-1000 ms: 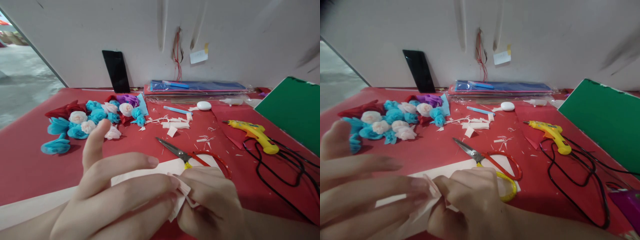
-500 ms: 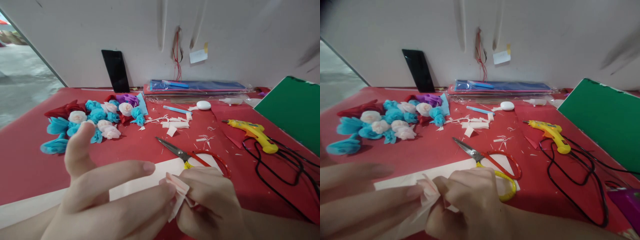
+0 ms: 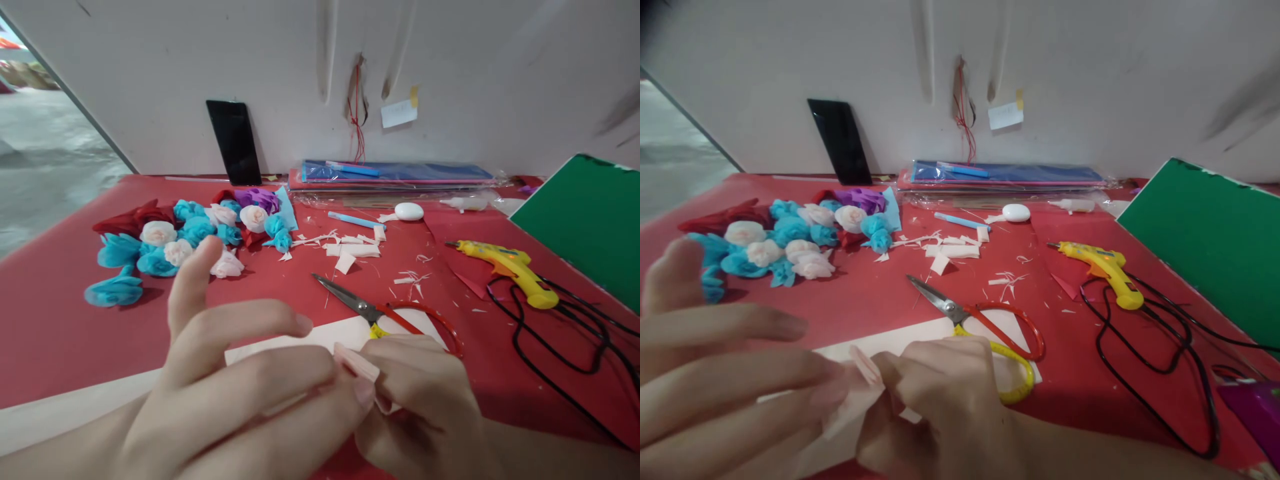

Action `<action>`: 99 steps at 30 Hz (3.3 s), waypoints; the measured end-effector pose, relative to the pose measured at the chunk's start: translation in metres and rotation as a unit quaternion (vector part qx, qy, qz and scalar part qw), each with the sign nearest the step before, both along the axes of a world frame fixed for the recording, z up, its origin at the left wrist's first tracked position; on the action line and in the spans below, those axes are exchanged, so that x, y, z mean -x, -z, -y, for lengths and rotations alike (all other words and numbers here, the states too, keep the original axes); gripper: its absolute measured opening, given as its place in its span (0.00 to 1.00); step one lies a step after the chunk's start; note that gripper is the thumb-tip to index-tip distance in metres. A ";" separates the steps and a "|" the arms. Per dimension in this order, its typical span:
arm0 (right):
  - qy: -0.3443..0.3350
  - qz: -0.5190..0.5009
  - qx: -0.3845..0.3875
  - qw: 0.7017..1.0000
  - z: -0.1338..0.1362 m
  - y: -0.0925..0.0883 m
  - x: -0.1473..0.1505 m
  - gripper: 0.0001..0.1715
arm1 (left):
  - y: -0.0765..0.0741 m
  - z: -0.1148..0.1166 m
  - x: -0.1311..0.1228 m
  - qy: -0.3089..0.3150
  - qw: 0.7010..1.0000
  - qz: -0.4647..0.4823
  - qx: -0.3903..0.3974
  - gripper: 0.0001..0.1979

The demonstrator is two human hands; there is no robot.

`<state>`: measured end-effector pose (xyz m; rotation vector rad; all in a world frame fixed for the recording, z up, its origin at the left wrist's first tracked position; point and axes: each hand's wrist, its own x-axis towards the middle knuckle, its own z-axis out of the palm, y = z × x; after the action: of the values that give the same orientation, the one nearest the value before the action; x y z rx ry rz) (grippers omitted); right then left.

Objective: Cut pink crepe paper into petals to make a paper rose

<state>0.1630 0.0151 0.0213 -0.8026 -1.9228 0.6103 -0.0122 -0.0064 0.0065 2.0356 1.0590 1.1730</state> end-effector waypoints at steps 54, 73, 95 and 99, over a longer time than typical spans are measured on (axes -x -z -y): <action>-0.062 -0.018 0.196 0.978 -0.001 -0.007 -0.003 0.19 | -0.032 -0.044 -0.010 0.218 0.940 0.198 0.171 0.19; -0.067 -0.045 0.236 0.968 -0.001 -0.008 0.000 0.15 | -0.030 -0.036 -0.007 0.212 0.871 0.270 0.352 0.14; -0.059 -0.011 0.109 0.992 -0.002 -0.006 -0.001 0.13 | -0.031 -0.042 -0.010 0.209 0.956 0.155 0.134 0.21; -0.064 -0.012 0.102 0.993 -0.001 -0.006 0.000 0.13 | -0.029 -0.040 -0.008 0.191 0.964 0.156 0.104 0.22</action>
<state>0.1626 0.0157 0.0271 -0.7974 -1.9212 0.9025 -0.0042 0.0337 0.0353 1.7210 0.5762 1.0815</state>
